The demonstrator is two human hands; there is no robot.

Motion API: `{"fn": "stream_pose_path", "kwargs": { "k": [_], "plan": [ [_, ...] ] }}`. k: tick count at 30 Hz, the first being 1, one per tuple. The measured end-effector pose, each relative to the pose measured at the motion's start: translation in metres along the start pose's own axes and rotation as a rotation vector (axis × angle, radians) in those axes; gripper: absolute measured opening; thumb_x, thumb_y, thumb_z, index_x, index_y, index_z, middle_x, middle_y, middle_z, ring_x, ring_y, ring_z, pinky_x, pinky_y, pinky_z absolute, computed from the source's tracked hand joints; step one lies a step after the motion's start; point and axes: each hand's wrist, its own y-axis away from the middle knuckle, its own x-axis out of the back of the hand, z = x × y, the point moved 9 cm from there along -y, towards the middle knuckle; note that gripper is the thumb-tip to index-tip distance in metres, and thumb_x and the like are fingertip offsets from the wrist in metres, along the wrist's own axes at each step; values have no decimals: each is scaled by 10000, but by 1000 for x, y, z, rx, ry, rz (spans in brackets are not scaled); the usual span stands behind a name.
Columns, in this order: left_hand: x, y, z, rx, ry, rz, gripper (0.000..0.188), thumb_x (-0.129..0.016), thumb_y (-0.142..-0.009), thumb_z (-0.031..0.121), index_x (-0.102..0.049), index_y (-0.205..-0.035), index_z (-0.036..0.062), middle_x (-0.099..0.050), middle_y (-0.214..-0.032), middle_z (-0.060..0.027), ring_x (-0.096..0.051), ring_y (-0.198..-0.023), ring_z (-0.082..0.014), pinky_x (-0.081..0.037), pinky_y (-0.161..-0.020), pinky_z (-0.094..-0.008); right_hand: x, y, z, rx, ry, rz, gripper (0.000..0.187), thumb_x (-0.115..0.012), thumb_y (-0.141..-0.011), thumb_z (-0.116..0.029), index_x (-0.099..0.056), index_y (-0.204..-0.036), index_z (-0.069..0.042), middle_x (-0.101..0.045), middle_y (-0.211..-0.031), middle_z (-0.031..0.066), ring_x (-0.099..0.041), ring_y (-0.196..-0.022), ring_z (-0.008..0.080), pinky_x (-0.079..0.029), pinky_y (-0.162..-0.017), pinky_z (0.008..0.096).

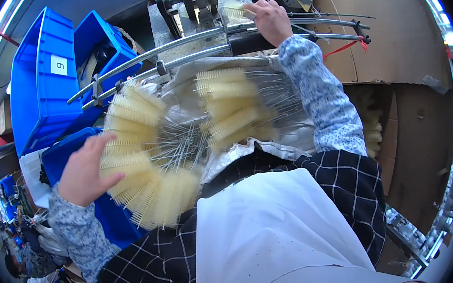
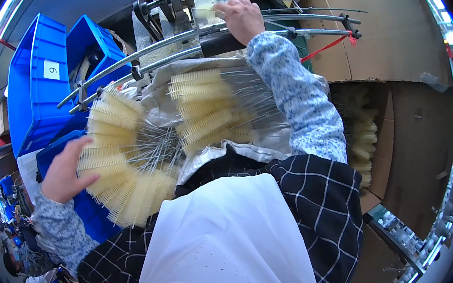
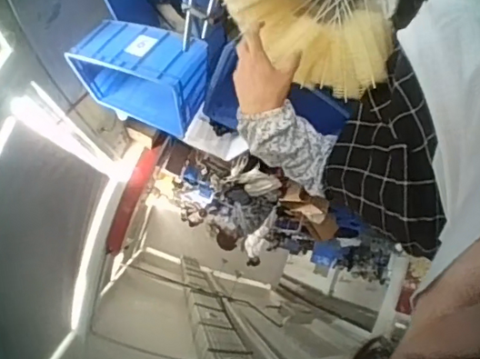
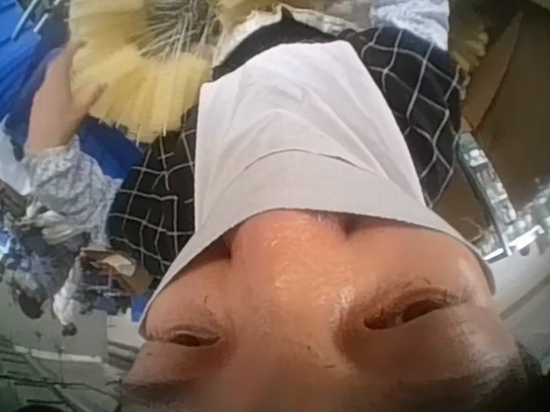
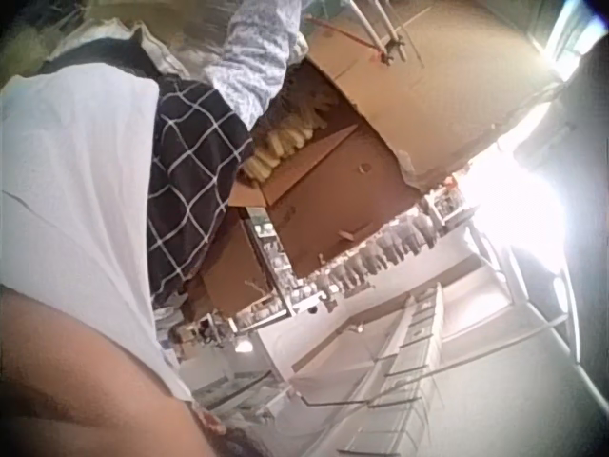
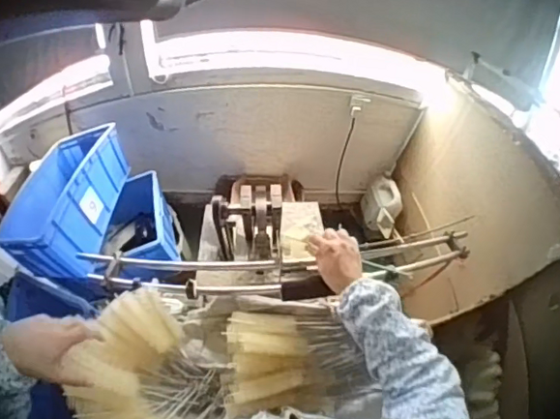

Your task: The person repeatedly picks up bundles of yellow bristles and inserts them into a metal jig held in a vise. They use both hands to align the bristles and push them into the fixture, repeating this process for multiple units throughout the clip.

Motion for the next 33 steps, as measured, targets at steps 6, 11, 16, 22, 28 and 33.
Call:
{"fn": "stream_pose_path", "kwargs": {
  "k": [6,11,16,22,28,33],
  "plan": [
    [-28,17,-12,51,77,-34,408,-643,-663,114,-497,-1044,95,-528,-973,-133,-540,-887,-319,-439,-756,-375,-25,-18,1,-10,56,-22,287,-481,-844,-138,-603,-1073,-262,-593,-963,8,-517,-905,176,-380,-837,344],
    [-11,17,-10,88,227,38,286,-588,-672,41,-515,-948,61,-511,-888,-111,-539,-770,-249,-446,-674,-309,-31,-21,0,16,26,-36,288,-488,-847,-143,-594,-1086,-265,-591,-988,7,-517,-916,178,-378,-846,349],
    [2,14,-11,-17,449,162,204,-565,-642,8,-487,-830,25,-453,-740,-37,-427,-619,-115,-375,-563,-239,-37,-26,7,-13,2,-141,316,-489,-850,-137,-576,-1117,-281,-576,-1034,-12,-485,-986,171,-346,-886,363],
    [7,-3,-18,61,649,270,194,-507,-648,9,-441,-830,26,-376,-736,19,-361,-620,-40,-329,-557,-190,-54,-45,0,154,76,6,286,-456,-867,-161,-577,-1110,-251,-555,-1090,-29,-420,-1110,168,-287,-936,365],
    [14,15,-45,19,728,456,157,-504,-683,6,-447,-827,35,-388,-771,13,-390,-686,-57,-347,-614,-203,-21,-17,46,-78,124,51,502,-564,-784,-309,-428,-1251,-186,-450,-1186,37,-369,-1117,205,-267,-907,412],
    [20,35,-7,-451,716,300,175,-472,-643,-65,-423,-753,61,-414,-768,-40,-400,-695,-142,-338,-662,-235,-33,-2,79,-195,-40,125,393,-597,-758,-238,-541,-1135,-140,-559,-1058,48,-492,-1014,235,-355,-846,414]
  ]
}}
